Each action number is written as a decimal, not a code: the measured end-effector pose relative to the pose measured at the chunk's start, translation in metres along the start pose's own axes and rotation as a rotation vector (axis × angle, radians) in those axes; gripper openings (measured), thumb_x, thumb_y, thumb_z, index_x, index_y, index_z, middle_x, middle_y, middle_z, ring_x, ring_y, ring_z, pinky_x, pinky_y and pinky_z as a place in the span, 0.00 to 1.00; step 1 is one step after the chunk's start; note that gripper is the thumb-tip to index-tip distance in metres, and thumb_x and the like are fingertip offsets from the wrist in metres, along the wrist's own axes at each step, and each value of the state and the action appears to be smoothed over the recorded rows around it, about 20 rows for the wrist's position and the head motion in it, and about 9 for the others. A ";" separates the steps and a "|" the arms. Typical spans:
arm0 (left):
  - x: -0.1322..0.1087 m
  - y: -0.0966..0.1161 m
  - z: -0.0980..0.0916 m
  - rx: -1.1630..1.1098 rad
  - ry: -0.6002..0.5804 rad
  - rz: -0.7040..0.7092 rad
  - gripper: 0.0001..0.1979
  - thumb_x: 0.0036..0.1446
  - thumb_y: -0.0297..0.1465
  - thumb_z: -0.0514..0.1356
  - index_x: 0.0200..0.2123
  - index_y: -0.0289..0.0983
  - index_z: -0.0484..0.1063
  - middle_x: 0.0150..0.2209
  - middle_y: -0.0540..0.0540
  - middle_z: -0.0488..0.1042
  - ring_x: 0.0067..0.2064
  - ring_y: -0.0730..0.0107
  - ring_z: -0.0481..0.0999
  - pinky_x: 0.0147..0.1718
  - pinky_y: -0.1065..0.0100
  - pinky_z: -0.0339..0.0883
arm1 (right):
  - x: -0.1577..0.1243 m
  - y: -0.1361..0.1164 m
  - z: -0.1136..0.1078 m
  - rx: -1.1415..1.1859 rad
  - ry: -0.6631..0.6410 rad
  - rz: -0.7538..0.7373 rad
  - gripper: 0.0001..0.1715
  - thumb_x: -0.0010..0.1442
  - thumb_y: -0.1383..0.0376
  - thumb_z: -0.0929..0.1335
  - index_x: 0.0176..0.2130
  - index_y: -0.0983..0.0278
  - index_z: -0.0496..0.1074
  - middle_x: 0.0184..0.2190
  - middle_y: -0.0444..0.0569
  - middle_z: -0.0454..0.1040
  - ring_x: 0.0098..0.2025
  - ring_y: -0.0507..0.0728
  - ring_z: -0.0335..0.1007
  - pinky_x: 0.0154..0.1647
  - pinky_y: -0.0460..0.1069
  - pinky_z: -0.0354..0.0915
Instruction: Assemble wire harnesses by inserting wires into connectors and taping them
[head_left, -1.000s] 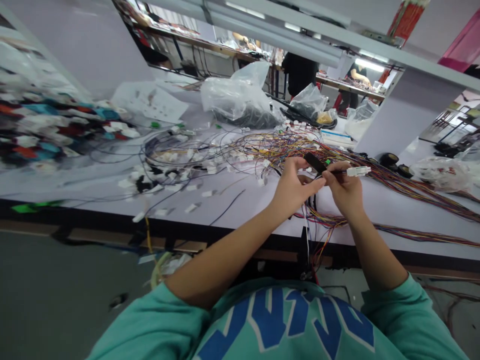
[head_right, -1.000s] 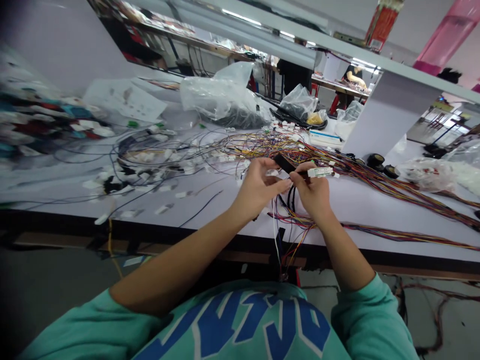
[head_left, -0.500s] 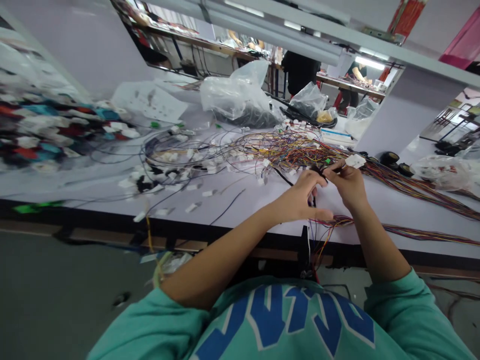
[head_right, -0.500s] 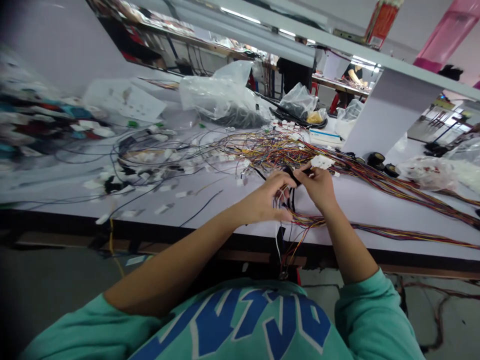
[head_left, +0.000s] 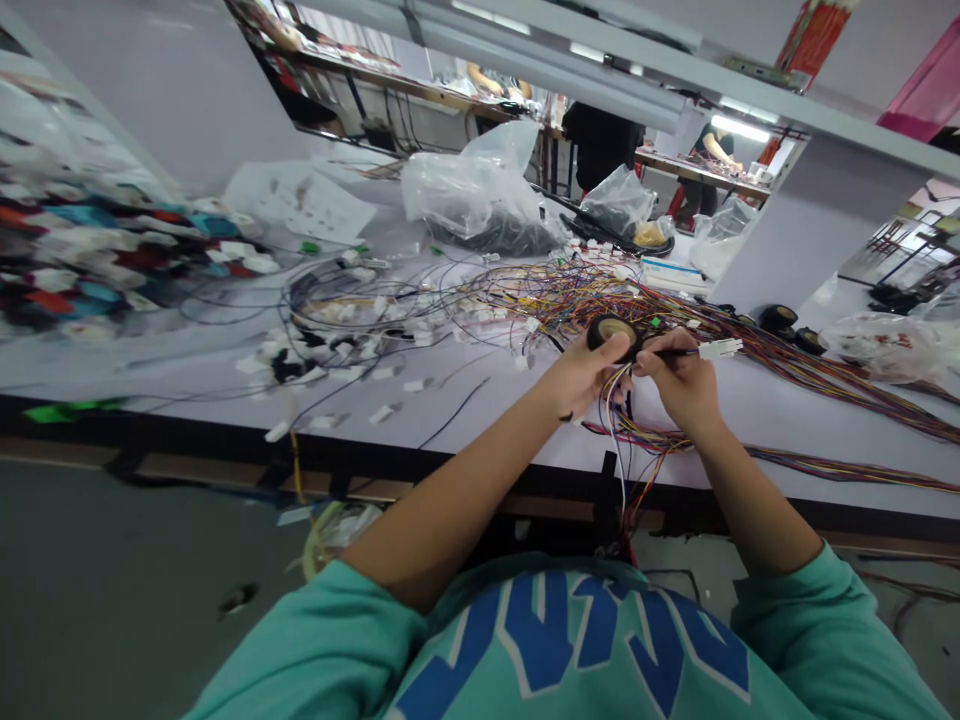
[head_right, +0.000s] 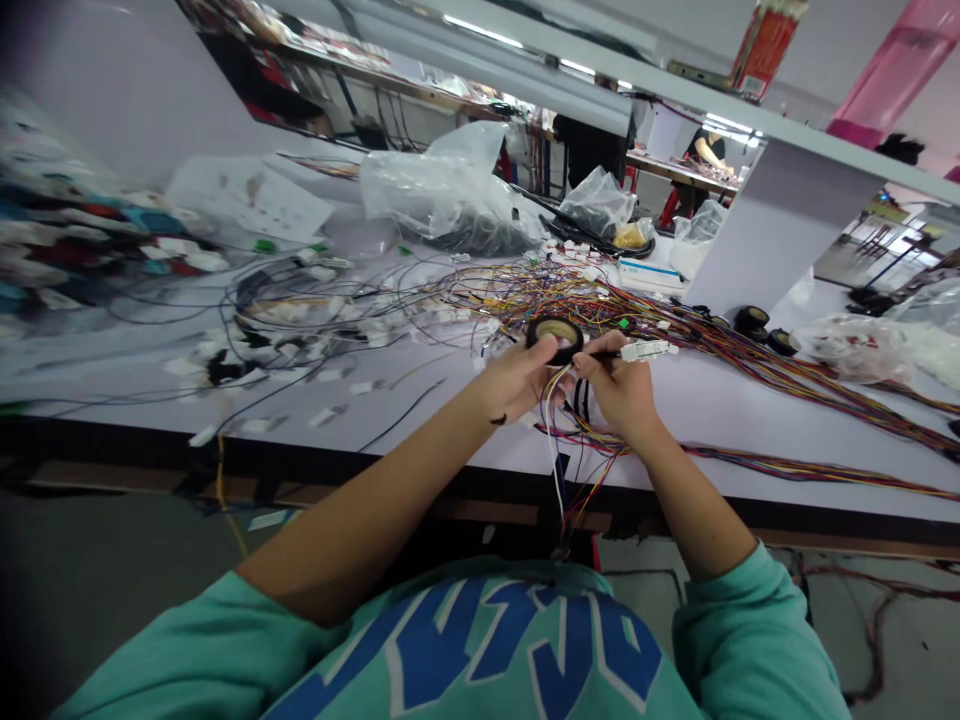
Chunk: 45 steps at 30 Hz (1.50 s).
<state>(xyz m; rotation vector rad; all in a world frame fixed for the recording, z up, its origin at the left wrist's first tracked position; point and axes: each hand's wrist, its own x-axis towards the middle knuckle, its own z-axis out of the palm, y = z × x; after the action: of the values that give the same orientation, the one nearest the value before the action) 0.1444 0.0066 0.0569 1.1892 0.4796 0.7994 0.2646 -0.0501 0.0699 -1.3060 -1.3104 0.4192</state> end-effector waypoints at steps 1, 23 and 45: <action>0.002 0.000 -0.001 -0.037 -0.091 -0.068 0.25 0.38 0.52 0.60 0.29 0.37 0.64 0.23 0.50 0.65 0.19 0.77 0.64 0.15 0.74 0.55 | 0.000 0.002 0.001 0.035 -0.012 0.024 0.13 0.45 0.58 0.69 0.23 0.63 0.64 0.21 0.41 0.68 0.23 0.50 0.67 0.26 0.47 0.64; 0.001 0.043 -0.009 1.259 -0.083 0.322 0.11 0.48 0.34 0.59 0.20 0.34 0.68 0.19 0.52 0.67 0.22 0.76 0.63 0.23 0.72 0.51 | 0.012 0.006 0.007 -0.026 -0.144 0.008 0.20 0.47 0.50 0.68 0.22 0.64 0.65 0.18 0.40 0.62 0.22 0.48 0.57 0.25 0.45 0.56; -0.012 0.057 -0.051 0.871 -0.220 0.329 0.09 0.46 0.33 0.60 0.20 0.34 0.71 0.25 0.50 0.73 0.29 0.74 0.71 0.30 0.72 0.63 | 0.032 0.027 0.046 -0.028 -0.694 0.053 0.06 0.45 0.63 0.67 0.27 0.64 0.68 0.27 0.43 0.71 0.32 0.52 0.66 0.37 0.50 0.63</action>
<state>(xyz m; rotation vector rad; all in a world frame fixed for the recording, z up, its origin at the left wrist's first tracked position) 0.0843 0.0383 0.0936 2.1823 0.4653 0.7353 0.2465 0.0055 0.0499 -1.2653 -1.8534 0.9516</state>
